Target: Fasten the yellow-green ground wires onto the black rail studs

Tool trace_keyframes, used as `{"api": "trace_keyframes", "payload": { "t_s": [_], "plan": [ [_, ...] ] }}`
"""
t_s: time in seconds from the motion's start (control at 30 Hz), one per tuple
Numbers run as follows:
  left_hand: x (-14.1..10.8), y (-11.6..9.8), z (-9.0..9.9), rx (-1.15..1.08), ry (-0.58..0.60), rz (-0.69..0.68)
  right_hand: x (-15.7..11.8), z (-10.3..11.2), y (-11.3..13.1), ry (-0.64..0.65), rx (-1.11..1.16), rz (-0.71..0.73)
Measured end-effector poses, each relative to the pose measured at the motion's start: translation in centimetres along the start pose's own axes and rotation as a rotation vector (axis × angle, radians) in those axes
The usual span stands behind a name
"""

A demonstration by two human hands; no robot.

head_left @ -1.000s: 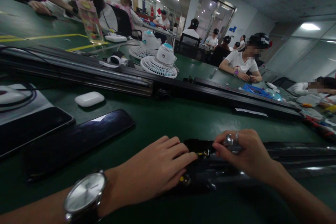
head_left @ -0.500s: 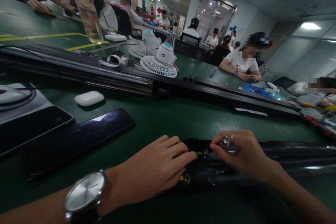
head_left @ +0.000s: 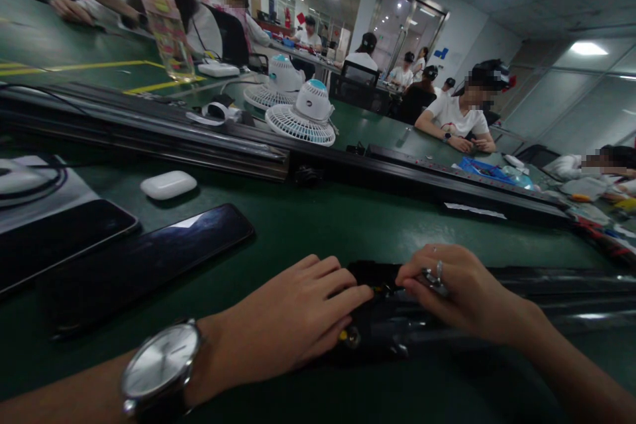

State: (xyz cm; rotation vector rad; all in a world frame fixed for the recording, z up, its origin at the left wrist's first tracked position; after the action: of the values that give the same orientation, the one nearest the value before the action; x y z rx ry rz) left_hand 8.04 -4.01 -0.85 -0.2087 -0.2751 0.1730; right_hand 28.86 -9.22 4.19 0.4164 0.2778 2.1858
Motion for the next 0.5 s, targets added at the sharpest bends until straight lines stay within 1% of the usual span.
{"api": "trace_keyframes", "payload": {
  "t_s": [0.07,0.17,0.33,0.5],
  "plan": [
    [0.0,0.0,0.0,-0.003,-0.002,-0.003,-0.1,0.3,0.3,0.023,-0.022,0.048],
    [0.1,0.0,0.0,-0.008,-0.008,-0.001,-0.1,0.9,0.4,-0.01,-0.018,0.065],
    [0.0,0.1,-0.1,-0.009,0.0,0.007,-0.4,1.1,-0.4,-0.122,0.018,-0.022],
    [0.0,0.0,0.1,-0.015,-0.009,0.008,-0.3,0.7,-0.7,-0.132,0.025,-0.087]
  ]
}}
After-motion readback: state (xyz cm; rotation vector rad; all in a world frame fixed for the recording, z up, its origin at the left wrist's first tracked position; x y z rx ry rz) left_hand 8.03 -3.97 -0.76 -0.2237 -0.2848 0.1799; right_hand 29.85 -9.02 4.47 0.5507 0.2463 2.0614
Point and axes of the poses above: each hand's wrist, its own x-axis towards the middle knuckle, its own z-axis out of the back of the hand, y = z × x, the point moved 4 cm from there along x, towards the middle knuckle, and after that the axes turned 4 degrees about y, right-handed, at the moved point
